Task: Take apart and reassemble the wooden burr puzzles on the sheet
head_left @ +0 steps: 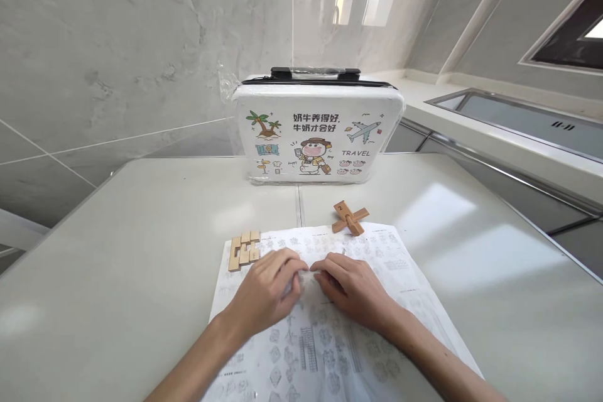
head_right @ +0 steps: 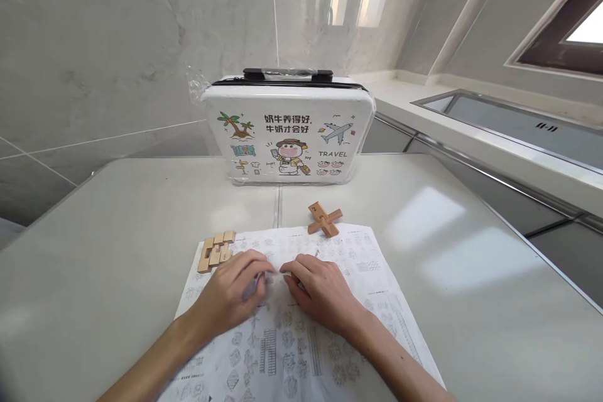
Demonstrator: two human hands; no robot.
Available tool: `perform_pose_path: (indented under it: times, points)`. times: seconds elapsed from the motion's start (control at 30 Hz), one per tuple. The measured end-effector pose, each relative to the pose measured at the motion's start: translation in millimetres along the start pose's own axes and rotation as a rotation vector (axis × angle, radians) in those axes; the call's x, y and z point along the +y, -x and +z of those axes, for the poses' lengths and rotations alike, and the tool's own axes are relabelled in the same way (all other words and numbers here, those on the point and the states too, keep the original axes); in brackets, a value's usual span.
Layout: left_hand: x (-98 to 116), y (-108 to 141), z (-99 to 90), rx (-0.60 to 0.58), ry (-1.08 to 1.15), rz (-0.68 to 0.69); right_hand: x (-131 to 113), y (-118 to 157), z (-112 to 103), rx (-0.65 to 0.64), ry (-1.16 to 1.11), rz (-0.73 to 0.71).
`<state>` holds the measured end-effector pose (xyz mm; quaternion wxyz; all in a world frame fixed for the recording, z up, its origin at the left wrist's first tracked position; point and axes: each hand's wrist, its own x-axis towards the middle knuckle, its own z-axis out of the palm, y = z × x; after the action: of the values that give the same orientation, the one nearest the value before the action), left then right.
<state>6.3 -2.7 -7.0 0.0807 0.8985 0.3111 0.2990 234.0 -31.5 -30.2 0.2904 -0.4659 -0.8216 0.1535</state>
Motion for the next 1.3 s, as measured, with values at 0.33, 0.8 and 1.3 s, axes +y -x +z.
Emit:
perform_pose_path:
  times: [0.33, 0.8, 1.3]
  points:
    - [5.3, 4.6, 9.4, -0.189, 0.087, -0.005, 1.1, 0.0, 1.0, -0.004, -0.009, -0.001]
    - [5.6, 4.7, 10.2, -0.211, 0.131, -0.069, -0.3, -0.4, -0.4, -0.004, -0.014, 0.015]
    - [5.1, 6.5, 11.9, -0.207, 0.131, -0.084, -2.5, -3.0, -2.7, 0.106, -0.402, 0.345]
